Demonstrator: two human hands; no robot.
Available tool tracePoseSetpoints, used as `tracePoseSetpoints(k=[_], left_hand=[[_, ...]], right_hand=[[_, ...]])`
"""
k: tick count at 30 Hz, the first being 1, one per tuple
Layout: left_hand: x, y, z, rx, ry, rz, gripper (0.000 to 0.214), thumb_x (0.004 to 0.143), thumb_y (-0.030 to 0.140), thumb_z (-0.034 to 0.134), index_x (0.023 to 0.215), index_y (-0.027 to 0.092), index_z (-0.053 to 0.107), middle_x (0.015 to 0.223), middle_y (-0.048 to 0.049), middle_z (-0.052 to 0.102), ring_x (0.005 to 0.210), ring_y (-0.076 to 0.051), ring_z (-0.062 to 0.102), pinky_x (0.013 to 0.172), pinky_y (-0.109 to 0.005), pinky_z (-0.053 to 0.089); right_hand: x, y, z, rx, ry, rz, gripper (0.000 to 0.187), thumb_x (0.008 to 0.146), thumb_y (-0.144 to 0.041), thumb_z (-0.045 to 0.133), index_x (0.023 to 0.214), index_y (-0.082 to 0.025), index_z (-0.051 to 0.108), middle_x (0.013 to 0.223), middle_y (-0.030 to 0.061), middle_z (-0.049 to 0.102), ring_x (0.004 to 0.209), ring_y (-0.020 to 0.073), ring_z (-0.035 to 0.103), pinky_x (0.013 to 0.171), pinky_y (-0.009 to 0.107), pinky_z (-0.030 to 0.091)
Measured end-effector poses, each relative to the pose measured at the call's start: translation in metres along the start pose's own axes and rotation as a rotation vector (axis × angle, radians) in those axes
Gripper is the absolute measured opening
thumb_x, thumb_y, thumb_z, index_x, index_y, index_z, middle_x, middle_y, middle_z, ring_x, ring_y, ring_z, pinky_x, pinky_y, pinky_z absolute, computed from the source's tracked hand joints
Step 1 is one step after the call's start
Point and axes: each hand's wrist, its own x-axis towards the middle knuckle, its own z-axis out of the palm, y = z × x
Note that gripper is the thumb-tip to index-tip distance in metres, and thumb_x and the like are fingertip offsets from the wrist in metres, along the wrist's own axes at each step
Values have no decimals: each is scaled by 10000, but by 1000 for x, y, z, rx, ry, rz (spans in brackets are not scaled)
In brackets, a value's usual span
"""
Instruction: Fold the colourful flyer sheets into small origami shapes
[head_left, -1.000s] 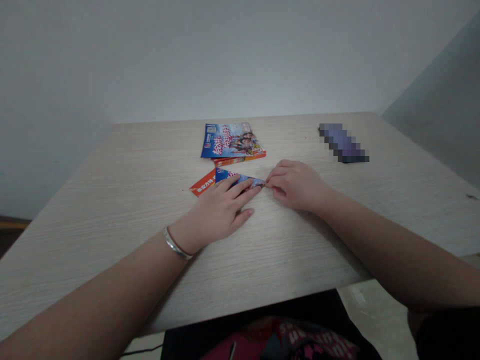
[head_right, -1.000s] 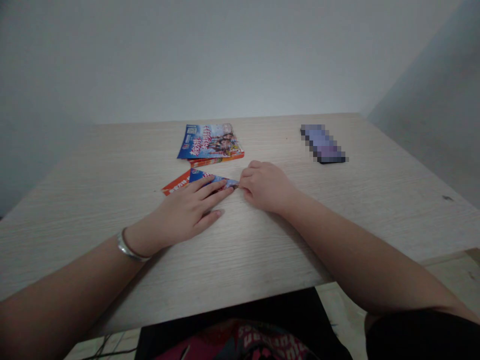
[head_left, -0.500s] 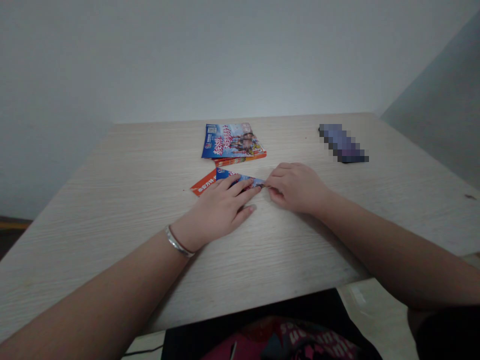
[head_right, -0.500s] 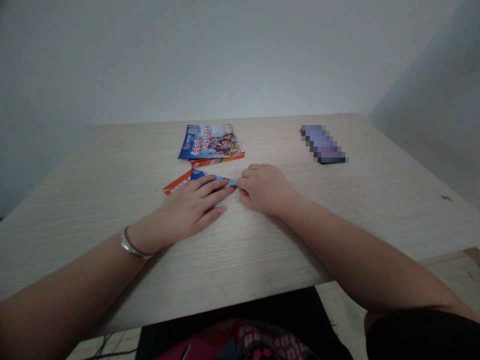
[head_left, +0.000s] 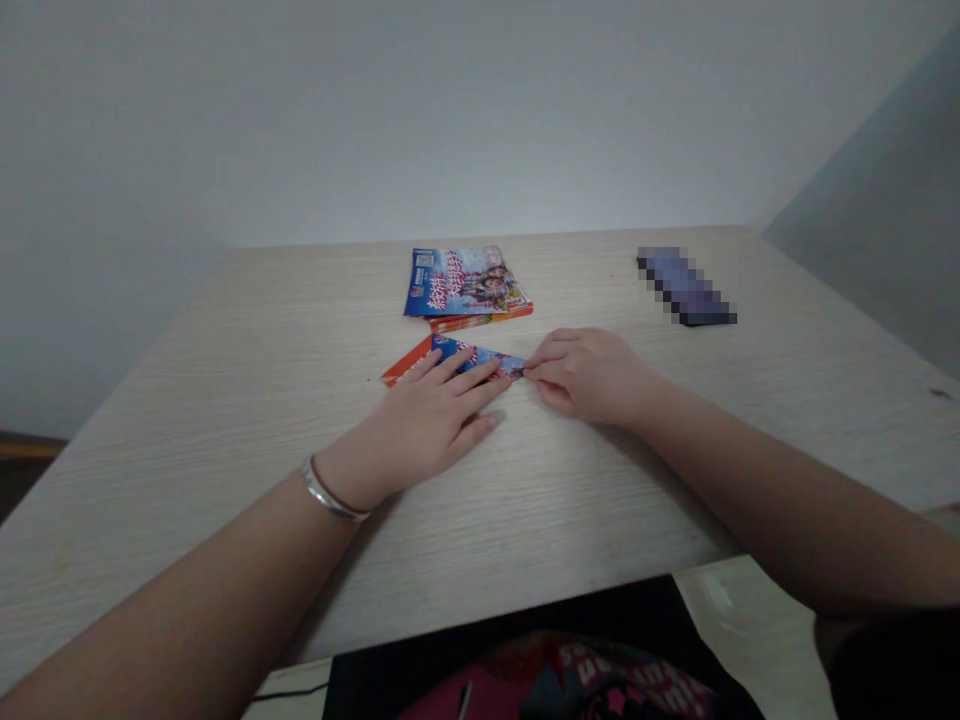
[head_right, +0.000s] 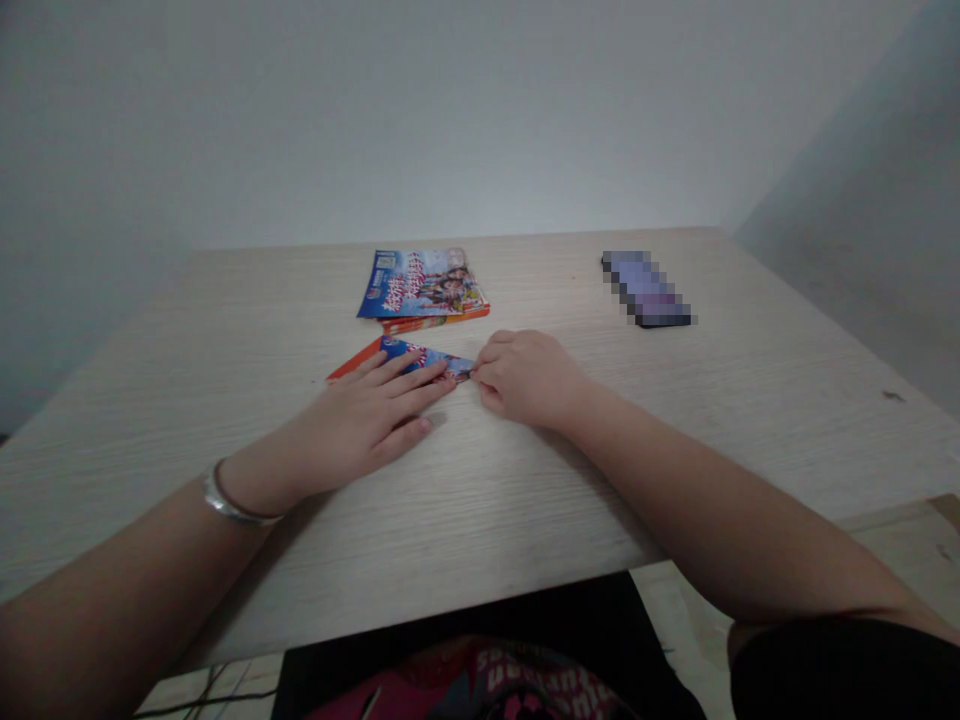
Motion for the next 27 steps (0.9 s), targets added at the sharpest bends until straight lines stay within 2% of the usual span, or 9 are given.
tracePoseSetpoints(k=[3,9,17,27], left_hand=[[-1,-1,0,11,9,16,572,1072,511,205,1544,261,409,1597,-35,420,1493,-304,356,1247,-552,196],[1,-4,4,3,31,26,530,1066,496,293,1550,299,380,1619,-28,384,1514,-315,308,1244,-618,125],[8,-1,5,-70,6,-25,584,1050,552,303,1570,289,332,1613,-43,396,1527,-327,267,1232,-633,145],[12,1,0,-86,39,-32,536,1063,507,275,1554,308,359,1588,-30,441,1490,-287,340,1242,-615,132]], right_hand=[[-3,0,-2,-10,8,49,301,937,-231,514,1031,-162,792,1106,74,775,1045,235,670,922,358,485],[-5,-11,-9,-105,-24,120,330,950,-250,477,985,-173,797,1067,81,779,1039,237,671,874,357,462],[-6,-4,-13,-175,-21,210,362,973,-248,436,1007,-177,789,1075,70,786,1080,239,679,939,380,428],[-3,-12,-25,-205,-109,270,372,976,-278,415,960,-162,768,1038,91,778,1000,257,697,815,375,426]])
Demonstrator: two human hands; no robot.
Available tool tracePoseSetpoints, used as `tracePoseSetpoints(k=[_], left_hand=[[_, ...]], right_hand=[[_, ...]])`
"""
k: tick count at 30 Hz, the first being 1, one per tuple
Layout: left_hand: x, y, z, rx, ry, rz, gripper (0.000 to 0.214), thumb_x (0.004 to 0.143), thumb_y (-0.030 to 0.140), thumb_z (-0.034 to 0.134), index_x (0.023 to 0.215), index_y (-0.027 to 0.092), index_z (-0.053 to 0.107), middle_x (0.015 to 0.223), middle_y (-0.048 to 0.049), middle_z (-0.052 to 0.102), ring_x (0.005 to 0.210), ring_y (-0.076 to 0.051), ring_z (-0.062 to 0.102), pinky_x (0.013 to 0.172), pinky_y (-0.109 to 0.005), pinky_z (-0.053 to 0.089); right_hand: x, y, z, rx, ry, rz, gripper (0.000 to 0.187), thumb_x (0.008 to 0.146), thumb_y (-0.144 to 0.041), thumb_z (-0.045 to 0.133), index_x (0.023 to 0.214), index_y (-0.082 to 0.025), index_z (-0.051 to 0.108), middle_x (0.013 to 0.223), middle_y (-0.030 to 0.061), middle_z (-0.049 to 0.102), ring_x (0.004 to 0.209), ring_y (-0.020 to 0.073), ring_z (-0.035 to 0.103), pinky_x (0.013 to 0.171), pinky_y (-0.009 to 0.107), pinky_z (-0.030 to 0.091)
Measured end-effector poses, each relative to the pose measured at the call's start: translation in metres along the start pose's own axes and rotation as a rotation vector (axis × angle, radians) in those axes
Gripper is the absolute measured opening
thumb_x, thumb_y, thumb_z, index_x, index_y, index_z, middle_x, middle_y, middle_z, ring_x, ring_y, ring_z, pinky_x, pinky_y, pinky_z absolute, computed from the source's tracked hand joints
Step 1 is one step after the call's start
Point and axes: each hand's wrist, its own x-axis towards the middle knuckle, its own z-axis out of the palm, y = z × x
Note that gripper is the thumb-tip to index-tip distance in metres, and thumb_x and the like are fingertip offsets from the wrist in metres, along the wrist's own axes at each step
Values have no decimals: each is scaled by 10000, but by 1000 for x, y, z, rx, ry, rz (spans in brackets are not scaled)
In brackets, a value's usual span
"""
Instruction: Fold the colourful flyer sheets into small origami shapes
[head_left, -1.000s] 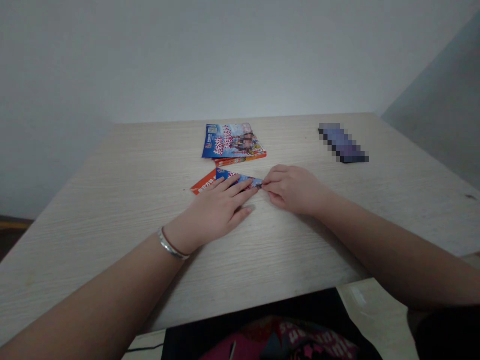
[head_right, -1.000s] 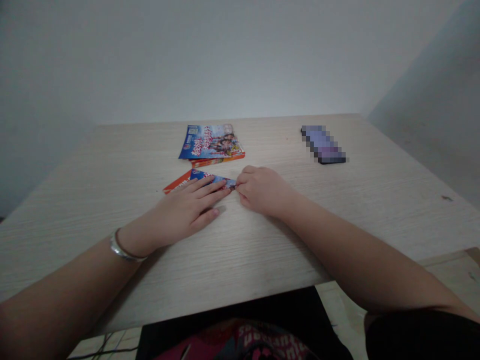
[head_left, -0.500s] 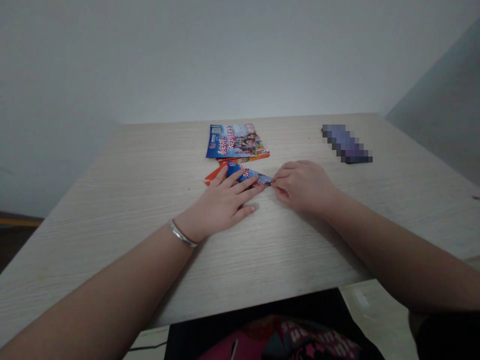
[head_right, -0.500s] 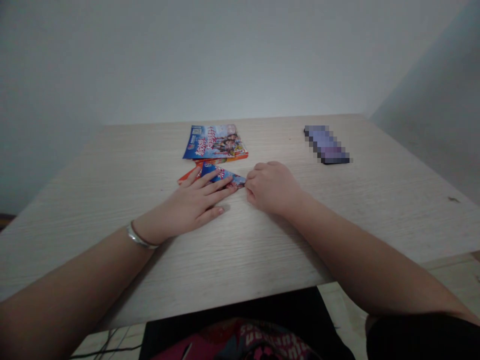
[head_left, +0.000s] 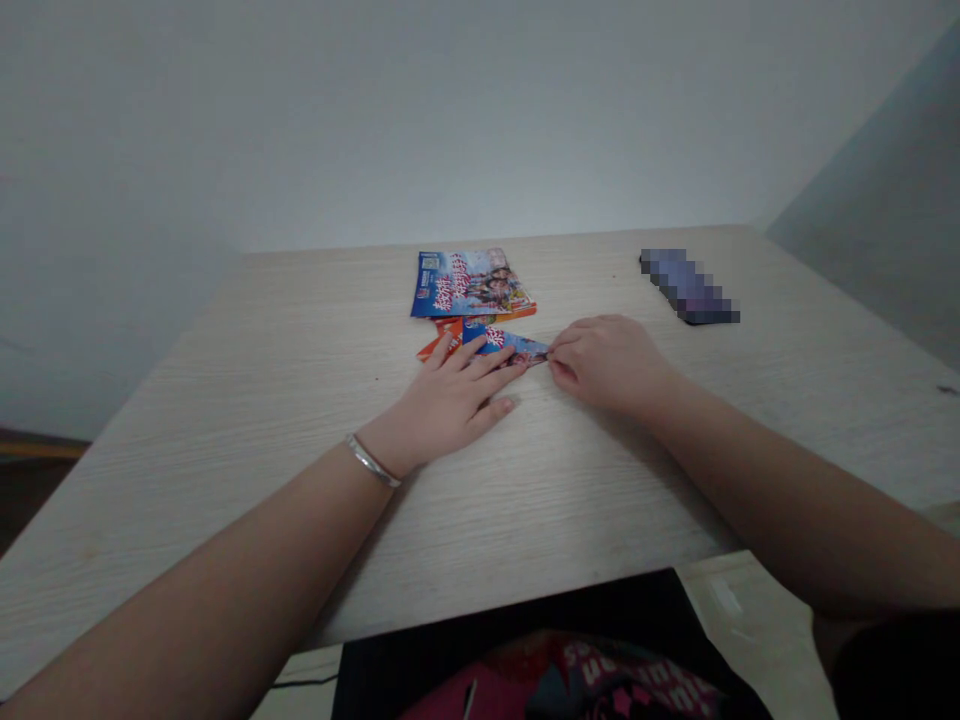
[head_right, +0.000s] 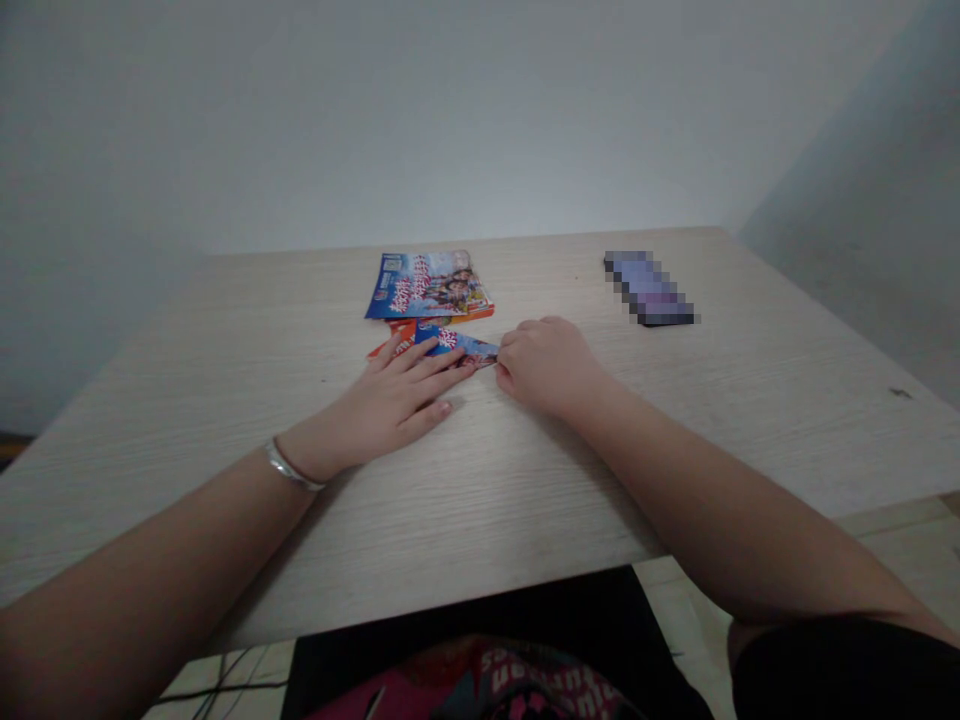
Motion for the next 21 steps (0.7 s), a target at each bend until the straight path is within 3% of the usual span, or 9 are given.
tracePoseSetpoints(k=[7,12,21], left_hand=[[-2,-5,5,17,69,23,546,1051,522,300,1522,285,442,1621,-112,350,1459,-343,358,1203,-585,273],[-4,-9,3,8,41,23,539,1059,505,286,1521,282,450,1581,-133,406,1416,-326,429,1160,-545,363],[-13,-11,-3,96,11,51,526,1053,516,319,1531,319,415,1561,-50,476,1475,-326,363,1217,-563,234]], right_hand=[[0,1,3,29,-29,26,374,973,-275,406,976,-176,767,1037,68,777,922,242,711,713,357,404],[0,3,8,54,-9,14,362,969,-265,416,967,-193,771,1045,52,777,910,227,707,695,347,399],[-1,6,10,47,5,22,369,970,-275,420,977,-197,780,1049,67,781,895,228,706,688,349,406]])
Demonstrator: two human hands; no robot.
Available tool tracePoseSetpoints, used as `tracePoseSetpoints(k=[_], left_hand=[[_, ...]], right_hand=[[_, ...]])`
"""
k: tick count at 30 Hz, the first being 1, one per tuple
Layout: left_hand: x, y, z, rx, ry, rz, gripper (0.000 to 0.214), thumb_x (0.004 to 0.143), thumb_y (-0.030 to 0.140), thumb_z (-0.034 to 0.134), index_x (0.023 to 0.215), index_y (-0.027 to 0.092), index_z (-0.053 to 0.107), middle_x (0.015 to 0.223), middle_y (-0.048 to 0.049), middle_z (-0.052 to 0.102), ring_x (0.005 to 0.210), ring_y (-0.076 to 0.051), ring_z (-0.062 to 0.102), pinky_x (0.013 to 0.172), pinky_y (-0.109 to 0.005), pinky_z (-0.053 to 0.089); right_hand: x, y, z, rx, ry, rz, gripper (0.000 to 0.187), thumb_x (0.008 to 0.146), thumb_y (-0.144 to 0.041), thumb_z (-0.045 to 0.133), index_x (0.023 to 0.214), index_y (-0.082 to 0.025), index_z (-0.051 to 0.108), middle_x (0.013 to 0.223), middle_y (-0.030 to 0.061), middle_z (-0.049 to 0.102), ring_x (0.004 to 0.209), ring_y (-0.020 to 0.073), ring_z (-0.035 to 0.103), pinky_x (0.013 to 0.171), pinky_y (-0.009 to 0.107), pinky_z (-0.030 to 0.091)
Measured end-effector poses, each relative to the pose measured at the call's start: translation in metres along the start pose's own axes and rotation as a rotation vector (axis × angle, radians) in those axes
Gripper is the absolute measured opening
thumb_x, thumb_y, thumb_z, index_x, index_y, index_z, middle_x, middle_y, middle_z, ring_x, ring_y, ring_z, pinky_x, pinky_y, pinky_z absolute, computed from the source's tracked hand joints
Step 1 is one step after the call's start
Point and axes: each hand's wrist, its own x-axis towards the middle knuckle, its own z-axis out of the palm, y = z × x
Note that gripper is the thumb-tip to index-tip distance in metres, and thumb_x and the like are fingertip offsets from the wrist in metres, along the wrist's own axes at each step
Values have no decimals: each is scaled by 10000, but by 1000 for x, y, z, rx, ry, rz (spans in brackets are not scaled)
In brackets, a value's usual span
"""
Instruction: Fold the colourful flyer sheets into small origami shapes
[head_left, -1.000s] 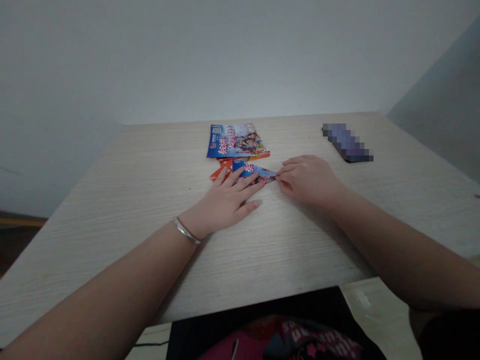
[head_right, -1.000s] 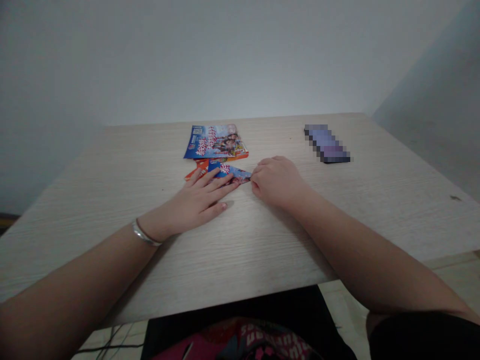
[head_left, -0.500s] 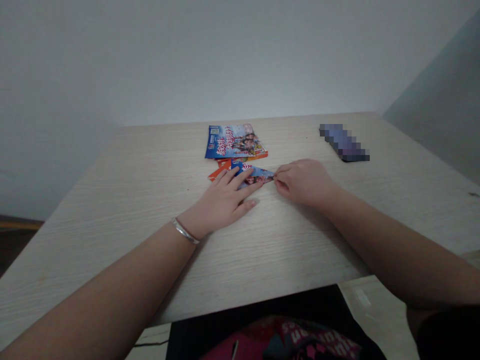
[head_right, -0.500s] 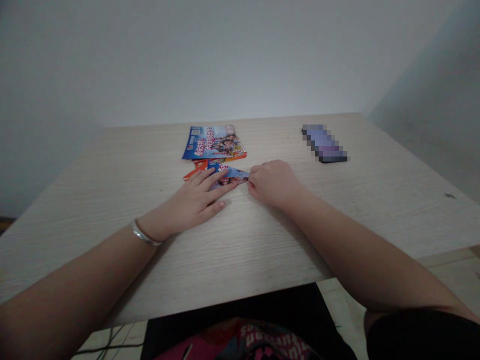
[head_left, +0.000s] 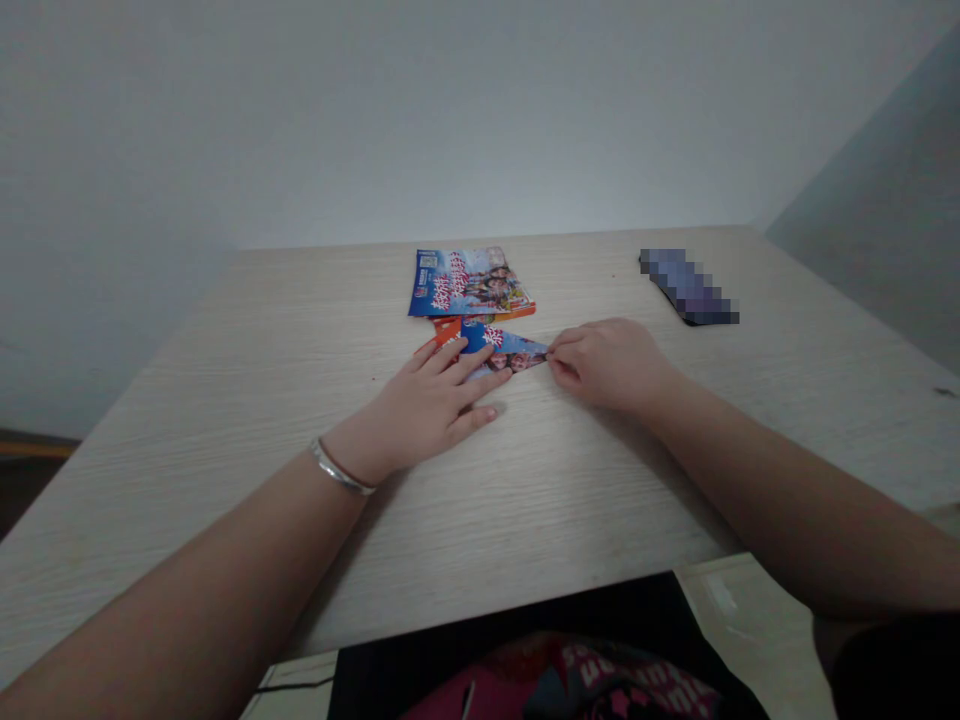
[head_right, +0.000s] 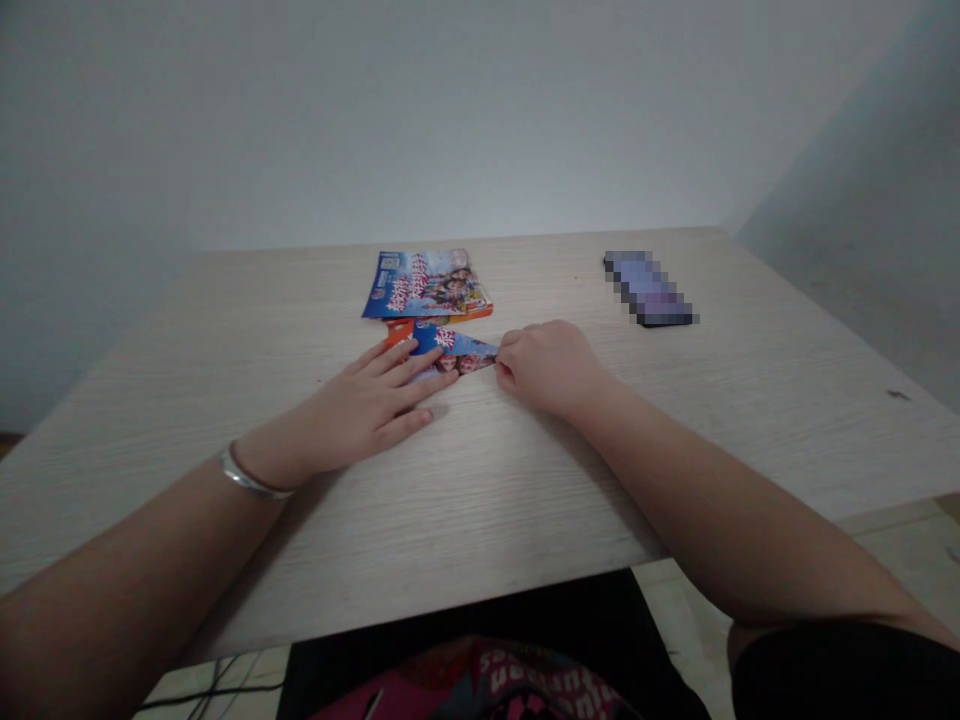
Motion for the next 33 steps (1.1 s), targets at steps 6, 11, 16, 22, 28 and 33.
tracePoseSetpoints(k=[6,11,16,22,28,33], left_hand=[[-6,-2,-6,54,-71,-14,562,1047,569,264,1514,312,444,1583,-60,448,1502,-332,325,1214,-530,229],[-11,-4,-9,39,-92,-13,590,1043,598,215,1566,355,341,1638,-54,353,1493,-359,335,1187,-579,230],[-14,-7,-11,42,-100,-7,562,1047,582,252,1540,354,395,1634,-70,353,1475,-324,383,1176,-576,246],[-15,-12,-16,28,-103,-40,444,1047,534,336,1389,395,584,1473,-9,584,1405,-270,481,1165,-520,298],[-9,-14,-31,-25,-127,-40,396,1051,439,360,1142,324,728,1208,10,735,1147,-207,644,1043,-390,443],[3,-4,-29,47,15,-133,372,1012,360,435,908,169,736,1060,-104,713,907,-222,662,843,-362,543]], right_hand=[[-1,7,2,13,4,-7,373,968,-282,422,997,-196,784,1085,68,778,939,233,710,713,348,424],[-4,12,2,20,4,-5,363,964,-271,429,998,-198,783,1077,47,779,944,230,709,697,346,417],[-5,15,2,29,0,-3,352,962,-271,439,987,-204,784,1075,48,780,931,216,703,681,334,402],[-5,20,7,45,11,-5,349,960,-266,444,977,-202,786,1096,40,778,947,219,703,672,337,399],[-6,23,10,67,21,-16,342,955,-266,448,959,-200,783,1092,44,776,953,216,695,688,337,405],[-4,12,8,60,36,-20,332,952,-290,455,953,-198,773,1060,48,775,939,222,691,679,328,398]])
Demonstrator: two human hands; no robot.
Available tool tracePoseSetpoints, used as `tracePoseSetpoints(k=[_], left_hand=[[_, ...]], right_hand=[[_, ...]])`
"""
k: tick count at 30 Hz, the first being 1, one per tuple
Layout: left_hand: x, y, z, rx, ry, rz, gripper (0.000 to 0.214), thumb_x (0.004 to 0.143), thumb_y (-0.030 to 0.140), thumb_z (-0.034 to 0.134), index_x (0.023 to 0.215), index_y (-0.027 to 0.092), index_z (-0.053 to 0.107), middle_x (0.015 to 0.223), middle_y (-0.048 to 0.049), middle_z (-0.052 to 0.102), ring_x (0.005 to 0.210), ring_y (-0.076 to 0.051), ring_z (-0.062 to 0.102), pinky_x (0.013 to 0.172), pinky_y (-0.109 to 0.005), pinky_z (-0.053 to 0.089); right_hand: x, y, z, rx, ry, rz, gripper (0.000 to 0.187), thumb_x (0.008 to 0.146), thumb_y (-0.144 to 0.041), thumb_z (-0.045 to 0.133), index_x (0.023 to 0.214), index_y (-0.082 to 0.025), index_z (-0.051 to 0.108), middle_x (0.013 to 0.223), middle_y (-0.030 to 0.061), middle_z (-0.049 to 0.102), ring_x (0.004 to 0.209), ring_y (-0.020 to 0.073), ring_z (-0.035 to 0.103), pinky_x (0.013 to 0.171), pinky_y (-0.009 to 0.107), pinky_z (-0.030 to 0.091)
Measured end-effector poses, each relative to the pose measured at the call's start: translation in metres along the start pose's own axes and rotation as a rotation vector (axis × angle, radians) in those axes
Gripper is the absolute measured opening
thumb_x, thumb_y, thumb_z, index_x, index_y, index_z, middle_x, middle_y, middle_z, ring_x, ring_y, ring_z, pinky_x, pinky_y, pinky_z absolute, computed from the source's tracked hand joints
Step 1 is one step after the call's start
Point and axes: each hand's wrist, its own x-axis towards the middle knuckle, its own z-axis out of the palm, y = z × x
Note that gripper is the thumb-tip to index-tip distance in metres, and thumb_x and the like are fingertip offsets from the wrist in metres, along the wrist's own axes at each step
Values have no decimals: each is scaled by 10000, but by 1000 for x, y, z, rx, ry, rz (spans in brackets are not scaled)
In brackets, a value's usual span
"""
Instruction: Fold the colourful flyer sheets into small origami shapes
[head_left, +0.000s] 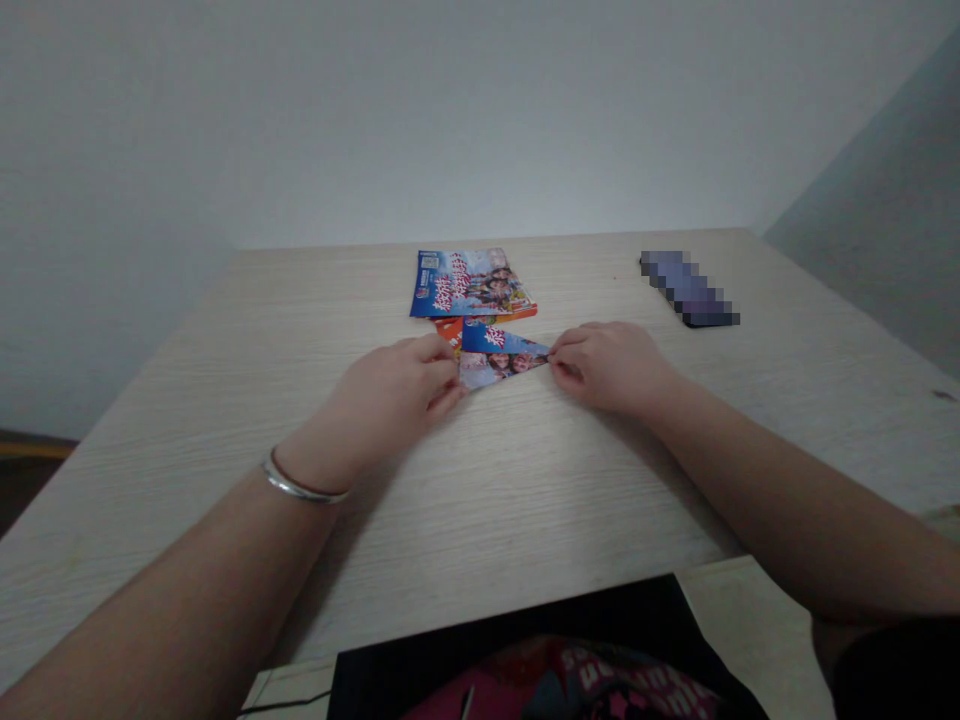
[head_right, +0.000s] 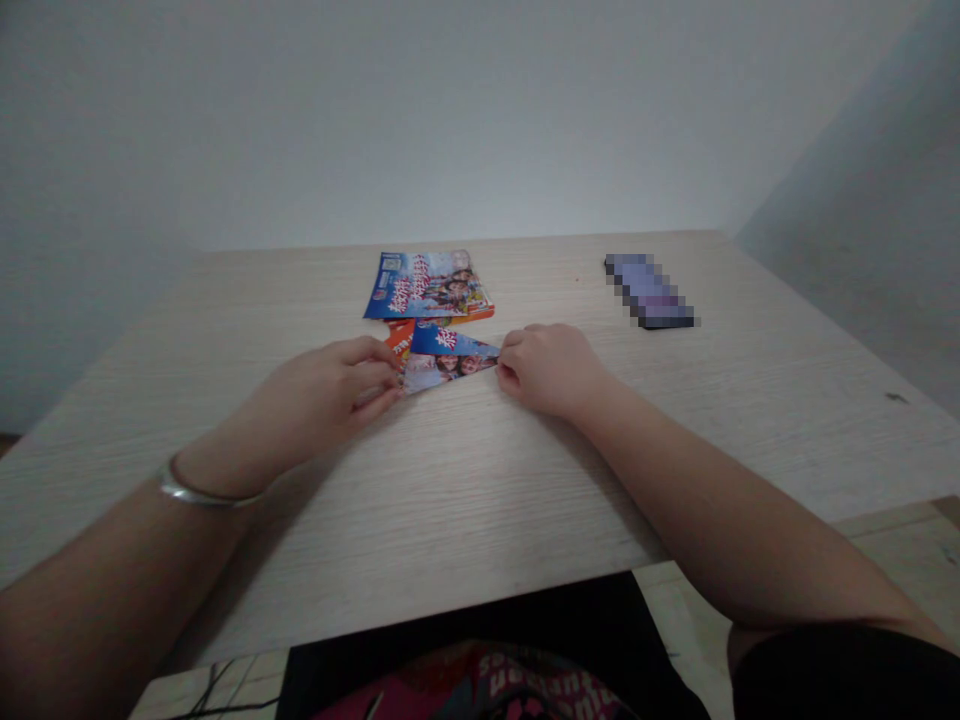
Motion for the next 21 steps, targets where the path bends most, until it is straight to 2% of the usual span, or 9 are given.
tracePoseSetpoints(k=[2,4,6,9,15,18,21], left_hand=[[2,4,6,-41,117,39,296,995,341,488,1045,155,713,1122,-124,693,1079,-257,626,950,-392,525],[4,6,14,-60,172,75,284,982,308,519,1159,151,677,1248,-135,662,1174,-278,595,1014,-435,502],[5,6,20,-73,135,140,288,997,281,502,1204,173,670,1256,-108,676,1161,-265,611,1037,-444,493],[7,6,24,-47,94,133,316,1019,297,472,1234,174,668,1207,-95,708,1085,-257,654,974,-431,526],[9,13,16,91,78,135,319,1023,269,443,1225,147,657,1151,-111,728,959,-285,705,795,-431,564],[9,18,13,137,101,122,314,1032,249,399,1157,138,665,1046,-104,744,852,-271,711,696,-403,550],[10,20,12,146,131,96,317,1043,281,390,1034,154,680,946,-88,749,812,-253,706,680,-380,533]], right_hand=[[2,-5,-1,-28,-3,-8,326,956,-321,466,949,-194,766,1024,59,774,917,227,688,674,328,393],[3,-8,-1,-48,-1,-18,323,958,-348,479,946,-190,761,1003,66,770,906,229,683,680,329,398],[4,-9,-1,-49,9,-24,314,958,-362,496,949,-188,758,1001,67,767,917,230,679,698,331,410],[4,-7,2,-11,50,-49,280,952,-358,526,971,-197,754,1028,57,762,968,230,667,748,332,435],[7,-11,12,96,180,-205,242,959,-285,542,1096,-242,736,1131,32,754,1041,215,651,844,324,453],[8,-17,12,106,168,-220,248,973,-277,518,1071,-241,744,1103,33,763,1000,210,670,812,322,451],[9,-22,8,117,144,-173,264,985,-289,496,1038,-230,747,1056,35,771,961,206,677,783,324,440]])
